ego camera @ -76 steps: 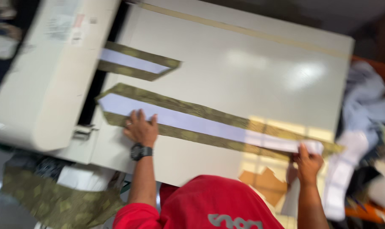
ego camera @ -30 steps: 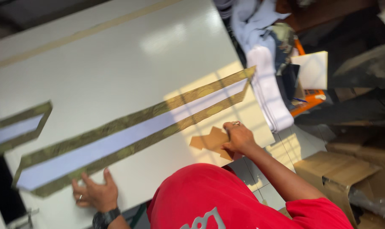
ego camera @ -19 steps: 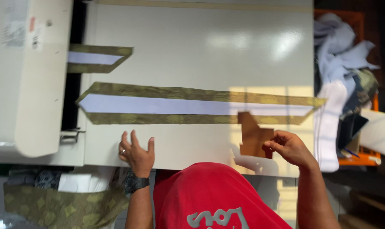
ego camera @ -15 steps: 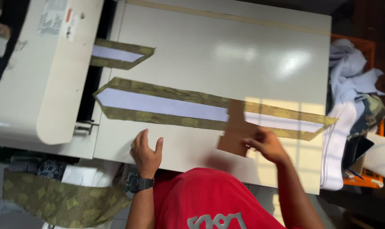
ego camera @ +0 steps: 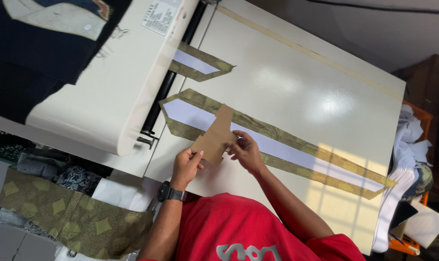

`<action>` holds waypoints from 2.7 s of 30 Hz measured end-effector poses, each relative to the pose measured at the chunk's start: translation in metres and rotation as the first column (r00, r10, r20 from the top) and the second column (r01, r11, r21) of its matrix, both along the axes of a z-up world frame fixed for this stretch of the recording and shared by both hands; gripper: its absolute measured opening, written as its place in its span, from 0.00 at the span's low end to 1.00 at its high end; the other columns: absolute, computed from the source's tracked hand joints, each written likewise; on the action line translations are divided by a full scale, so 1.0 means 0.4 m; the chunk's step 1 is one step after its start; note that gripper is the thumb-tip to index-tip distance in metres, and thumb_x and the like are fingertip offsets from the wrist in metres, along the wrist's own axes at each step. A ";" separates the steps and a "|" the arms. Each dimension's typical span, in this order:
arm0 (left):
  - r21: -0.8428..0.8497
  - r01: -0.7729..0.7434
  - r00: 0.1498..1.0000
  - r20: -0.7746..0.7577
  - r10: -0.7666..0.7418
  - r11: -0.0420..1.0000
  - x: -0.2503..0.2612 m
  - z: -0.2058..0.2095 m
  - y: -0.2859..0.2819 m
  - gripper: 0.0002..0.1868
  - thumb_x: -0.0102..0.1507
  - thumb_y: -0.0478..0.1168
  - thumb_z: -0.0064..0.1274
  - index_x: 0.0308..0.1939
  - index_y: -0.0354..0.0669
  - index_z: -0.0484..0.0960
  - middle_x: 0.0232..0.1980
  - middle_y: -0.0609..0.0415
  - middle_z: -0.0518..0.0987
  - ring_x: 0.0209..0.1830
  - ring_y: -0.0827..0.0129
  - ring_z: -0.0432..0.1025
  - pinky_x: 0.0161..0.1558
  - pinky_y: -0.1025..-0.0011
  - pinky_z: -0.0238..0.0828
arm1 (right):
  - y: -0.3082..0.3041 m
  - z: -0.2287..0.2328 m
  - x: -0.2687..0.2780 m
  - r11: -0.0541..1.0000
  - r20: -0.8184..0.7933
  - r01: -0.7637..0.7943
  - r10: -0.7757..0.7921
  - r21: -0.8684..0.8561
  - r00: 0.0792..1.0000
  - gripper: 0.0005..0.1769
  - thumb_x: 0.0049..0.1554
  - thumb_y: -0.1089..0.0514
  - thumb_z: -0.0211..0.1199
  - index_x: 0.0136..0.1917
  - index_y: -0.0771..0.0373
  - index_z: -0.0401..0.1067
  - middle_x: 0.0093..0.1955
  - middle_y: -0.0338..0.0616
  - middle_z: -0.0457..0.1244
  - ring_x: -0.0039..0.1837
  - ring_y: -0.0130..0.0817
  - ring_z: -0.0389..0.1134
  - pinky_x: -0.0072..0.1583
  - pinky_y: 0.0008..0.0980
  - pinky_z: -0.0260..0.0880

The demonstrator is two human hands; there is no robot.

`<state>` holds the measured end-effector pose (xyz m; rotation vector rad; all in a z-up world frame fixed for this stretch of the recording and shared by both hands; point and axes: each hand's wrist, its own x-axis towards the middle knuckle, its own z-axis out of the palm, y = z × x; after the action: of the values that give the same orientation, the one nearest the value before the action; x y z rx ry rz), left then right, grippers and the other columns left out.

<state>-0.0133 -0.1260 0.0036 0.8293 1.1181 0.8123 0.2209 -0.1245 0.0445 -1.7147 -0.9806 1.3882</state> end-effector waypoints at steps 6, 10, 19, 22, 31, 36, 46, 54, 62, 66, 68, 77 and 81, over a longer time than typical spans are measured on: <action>-0.082 0.249 0.861 -0.438 -0.259 0.965 -0.059 0.037 0.067 0.19 0.65 0.52 0.56 0.32 0.38 0.85 0.28 0.55 0.86 0.23 0.70 0.78 0.30 0.70 0.73 | 0.131 -0.070 0.017 0.996 0.150 0.021 -0.007 -0.089 0.989 0.21 0.61 0.59 0.62 0.65 0.71 0.72 0.44 0.44 0.71 0.40 0.25 0.70 0.41 0.26 0.73; 0.071 0.222 0.734 -0.669 -0.119 0.972 -0.088 0.060 0.090 0.17 0.61 0.55 0.60 0.31 0.45 0.85 0.28 0.56 0.84 0.28 0.60 0.80 0.32 0.63 0.74 | 0.192 -0.093 0.019 0.987 0.208 0.008 0.026 -0.162 0.978 0.21 0.61 0.60 0.64 0.66 0.72 0.72 0.40 0.46 0.69 0.36 0.25 0.66 0.37 0.26 0.70; 0.378 0.221 0.675 -0.725 0.139 0.899 -0.065 0.054 0.141 0.14 0.59 0.46 0.61 0.46 0.47 0.84 0.38 0.56 0.84 0.35 0.57 0.79 0.32 0.60 0.74 | 0.223 -0.060 -0.018 0.969 0.207 0.018 0.034 -0.246 0.978 0.21 0.61 0.61 0.63 0.65 0.71 0.70 0.41 0.43 0.68 0.37 0.23 0.69 0.43 0.29 0.80; 0.340 0.274 0.625 -0.774 0.102 0.900 -0.059 0.052 0.154 0.15 0.60 0.47 0.62 0.49 0.47 0.85 0.40 0.55 0.84 0.36 0.57 0.80 0.33 0.60 0.74 | 0.225 -0.038 -0.029 0.965 0.248 -0.008 0.076 -0.263 0.966 0.20 0.61 0.61 0.62 0.65 0.69 0.72 0.39 0.44 0.68 0.38 0.25 0.70 0.43 0.30 0.80; 0.278 0.285 0.579 -0.812 0.067 0.917 -0.048 0.050 0.169 0.18 0.57 0.48 0.65 0.49 0.49 0.86 0.40 0.55 0.83 0.35 0.57 0.79 0.33 0.60 0.74 | 0.226 -0.015 -0.042 0.958 0.299 -0.041 0.130 -0.285 0.945 0.19 0.61 0.60 0.63 0.65 0.66 0.73 0.40 0.44 0.69 0.39 0.25 0.71 0.46 0.29 0.82; 0.262 0.268 0.592 -0.804 0.056 0.927 -0.046 0.045 0.172 0.18 0.56 0.48 0.65 0.49 0.50 0.86 0.40 0.56 0.83 0.36 0.59 0.80 0.34 0.60 0.74 | 0.228 -0.010 -0.045 0.964 0.288 -0.051 0.128 -0.262 0.949 0.19 0.60 0.60 0.62 0.64 0.66 0.74 0.41 0.42 0.69 0.41 0.25 0.73 0.47 0.29 0.82; 0.369 0.320 0.615 -0.782 0.105 0.873 -0.065 0.041 0.155 0.25 0.52 0.46 0.70 0.51 0.47 0.85 0.42 0.54 0.81 0.35 0.56 0.79 0.32 0.60 0.74 | 0.218 -0.006 -0.046 0.977 0.511 -0.125 0.199 -0.175 0.836 0.18 0.57 0.57 0.65 0.60 0.62 0.78 0.38 0.44 0.71 0.38 0.25 0.72 0.44 0.29 0.75; 0.406 0.291 0.627 -0.765 0.147 0.866 -0.062 0.025 0.152 0.22 0.53 0.47 0.71 0.50 0.47 0.87 0.42 0.56 0.82 0.34 0.60 0.79 0.32 0.64 0.75 | 0.218 -0.010 -0.046 0.976 0.509 -0.106 0.189 -0.189 0.840 0.18 0.58 0.57 0.65 0.61 0.62 0.77 0.38 0.43 0.71 0.38 0.26 0.72 0.43 0.29 0.75; 0.440 0.276 0.625 -0.757 0.188 0.855 -0.062 0.020 0.150 0.22 0.54 0.48 0.71 0.49 0.47 0.87 0.42 0.57 0.82 0.34 0.61 0.79 0.33 0.64 0.75 | 0.214 -0.016 -0.043 0.977 0.464 -0.083 0.167 -0.196 0.870 0.18 0.59 0.58 0.65 0.62 0.64 0.76 0.39 0.43 0.71 0.39 0.26 0.72 0.43 0.28 0.76; 0.440 0.277 0.620 -0.761 0.191 0.854 -0.061 0.018 0.148 0.22 0.54 0.48 0.71 0.49 0.47 0.87 0.42 0.57 0.82 0.34 0.62 0.79 0.32 0.65 0.75 | 0.214 -0.017 -0.043 0.981 0.430 -0.067 0.141 -0.183 0.892 0.18 0.59 0.58 0.65 0.61 0.64 0.76 0.39 0.42 0.70 0.39 0.25 0.72 0.43 0.28 0.78; 0.440 0.278 0.618 -0.762 0.191 0.854 -0.062 0.017 0.148 0.22 0.54 0.48 0.71 0.49 0.48 0.88 0.42 0.57 0.82 0.33 0.62 0.79 0.32 0.65 0.75 | 0.214 -0.015 -0.045 0.980 0.453 -0.075 0.153 -0.184 0.878 0.18 0.59 0.57 0.65 0.61 0.63 0.77 0.38 0.41 0.70 0.38 0.25 0.71 0.43 0.28 0.76; 0.429 0.291 0.614 -0.769 0.176 0.855 -0.061 0.014 0.150 0.21 0.54 0.49 0.71 0.49 0.48 0.88 0.40 0.56 0.82 0.32 0.61 0.79 0.31 0.64 0.74 | 0.210 -0.008 -0.050 0.969 0.740 -0.222 0.228 -0.108 0.633 0.14 0.58 0.50 0.66 0.56 0.52 0.81 0.39 0.43 0.71 0.41 0.37 0.73 0.46 0.37 0.74; 0.444 0.281 0.631 -0.754 0.184 0.851 -0.064 0.018 0.151 0.21 0.55 0.48 0.70 0.49 0.47 0.87 0.41 0.56 0.82 0.33 0.61 0.79 0.32 0.64 0.75 | 0.213 -0.012 -0.055 0.963 0.772 -0.225 0.254 -0.147 0.582 0.14 0.57 0.48 0.65 0.55 0.48 0.81 0.39 0.41 0.72 0.43 0.39 0.73 0.48 0.40 0.73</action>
<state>-0.0389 -0.0656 0.0108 1.8070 1.6490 0.7211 0.1990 -0.0394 0.0398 -2.3506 -1.7280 0.7299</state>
